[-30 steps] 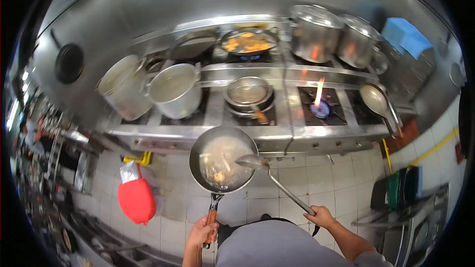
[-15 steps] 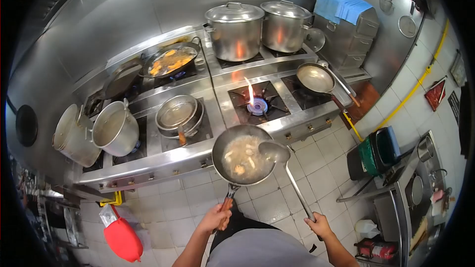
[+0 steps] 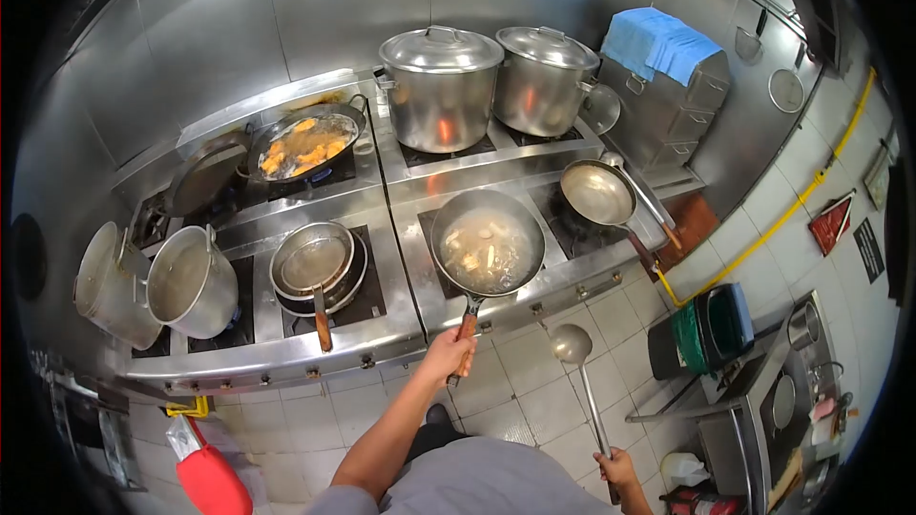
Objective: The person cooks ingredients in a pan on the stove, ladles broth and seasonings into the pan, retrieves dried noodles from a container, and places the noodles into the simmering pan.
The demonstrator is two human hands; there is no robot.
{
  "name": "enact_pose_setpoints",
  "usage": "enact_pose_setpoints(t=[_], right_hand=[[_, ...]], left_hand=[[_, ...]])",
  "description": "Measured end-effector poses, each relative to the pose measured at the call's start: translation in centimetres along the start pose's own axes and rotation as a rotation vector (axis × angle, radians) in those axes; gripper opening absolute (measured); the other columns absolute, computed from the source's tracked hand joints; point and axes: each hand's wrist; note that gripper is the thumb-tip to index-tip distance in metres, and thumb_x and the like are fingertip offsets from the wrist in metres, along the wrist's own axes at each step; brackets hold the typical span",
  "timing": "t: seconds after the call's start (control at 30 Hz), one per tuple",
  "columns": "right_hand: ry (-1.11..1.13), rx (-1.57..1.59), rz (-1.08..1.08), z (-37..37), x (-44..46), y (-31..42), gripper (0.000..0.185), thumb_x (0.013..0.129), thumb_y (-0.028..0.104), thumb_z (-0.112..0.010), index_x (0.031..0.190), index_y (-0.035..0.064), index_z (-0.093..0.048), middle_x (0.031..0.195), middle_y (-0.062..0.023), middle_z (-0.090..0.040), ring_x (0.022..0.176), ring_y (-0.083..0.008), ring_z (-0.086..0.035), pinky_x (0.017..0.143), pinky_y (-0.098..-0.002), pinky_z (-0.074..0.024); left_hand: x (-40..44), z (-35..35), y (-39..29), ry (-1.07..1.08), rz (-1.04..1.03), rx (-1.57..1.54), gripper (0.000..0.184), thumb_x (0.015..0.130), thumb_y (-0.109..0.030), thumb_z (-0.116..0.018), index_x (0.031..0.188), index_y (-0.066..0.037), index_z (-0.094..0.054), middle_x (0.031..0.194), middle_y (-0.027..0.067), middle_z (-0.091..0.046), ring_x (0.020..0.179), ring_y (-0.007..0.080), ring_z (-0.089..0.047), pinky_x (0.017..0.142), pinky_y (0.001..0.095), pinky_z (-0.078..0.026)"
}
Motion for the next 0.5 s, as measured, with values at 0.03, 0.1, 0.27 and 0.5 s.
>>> enact_pose_setpoints(t=[0.03, 0.1, 0.27, 0.5], right_hand=[[-0.006, -0.078, -0.050, 0.2, 0.9, -0.2, 0.026, 0.086, 0.023, -0.072, 0.076, 0.0052, -0.056, 0.055, -0.0017, -0.052, 0.043, -0.0112, -0.049, 0.040, -0.0266, -0.0428], [-0.007, -0.159, -0.120, 0.7, 2.3, -0.8, 0.025, 0.086, 0.023, -0.072, 0.076, 0.0051, -0.056, 0.056, -0.0020, -0.052, 0.043, -0.0116, -0.050, 0.041, -0.0270, -0.0434], [0.069, -0.284, -0.175, 2.3, 6.0, 0.0, 0.028, 0.084, 0.025, -0.073, 0.075, 0.0037, -0.057, 0.056, -0.0028, -0.053, 0.044, -0.0128, -0.052, 0.042, -0.0290, -0.0447], [0.286, -0.508, -0.137, 6.1, 15.6, 5.6, 0.031, 0.085, 0.028, -0.073, 0.077, 0.0027, -0.056, 0.060, -0.0056, -0.055, 0.044, -0.0161, -0.053, 0.043, -0.0313, -0.0453]], left_hand=[[1.3, -0.1, -0.1, -0.005, -0.019, 0.000, 0.010, 0.091, -0.012, -0.057, 0.093, -0.006, -0.048, 0.063, 0.0023, -0.049, 0.044, 0.0125, -0.049, 0.038, 0.0289, -0.041], [3.3, 0.2, -0.1, 0.045, -0.010, -0.025, 0.010, 0.090, -0.011, -0.057, 0.094, -0.006, -0.048, 0.067, 0.0028, -0.051, 0.046, 0.0123, -0.049, 0.038, 0.0286, -0.042], [6.8, -1.4, 0.2, -0.056, -0.019, -0.129, 0.010, 0.090, -0.011, -0.057, 0.093, -0.007, -0.048, 0.070, 0.0019, -0.051, 0.047, 0.0112, -0.050, 0.038, 0.0281, -0.043], [10.3, -7.4, 2.4, -0.244, -0.083, -0.259, 0.016, 0.094, -0.021, -0.057, 0.095, -0.008, -0.049, 0.072, 0.0015, -0.052, 0.049, 0.0100, -0.052, 0.039, 0.0262, -0.045]])
Point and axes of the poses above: each hand's wrist, its own x-axis towards the middle knuckle, its own z-axis out of the back of the hand, y = z × x
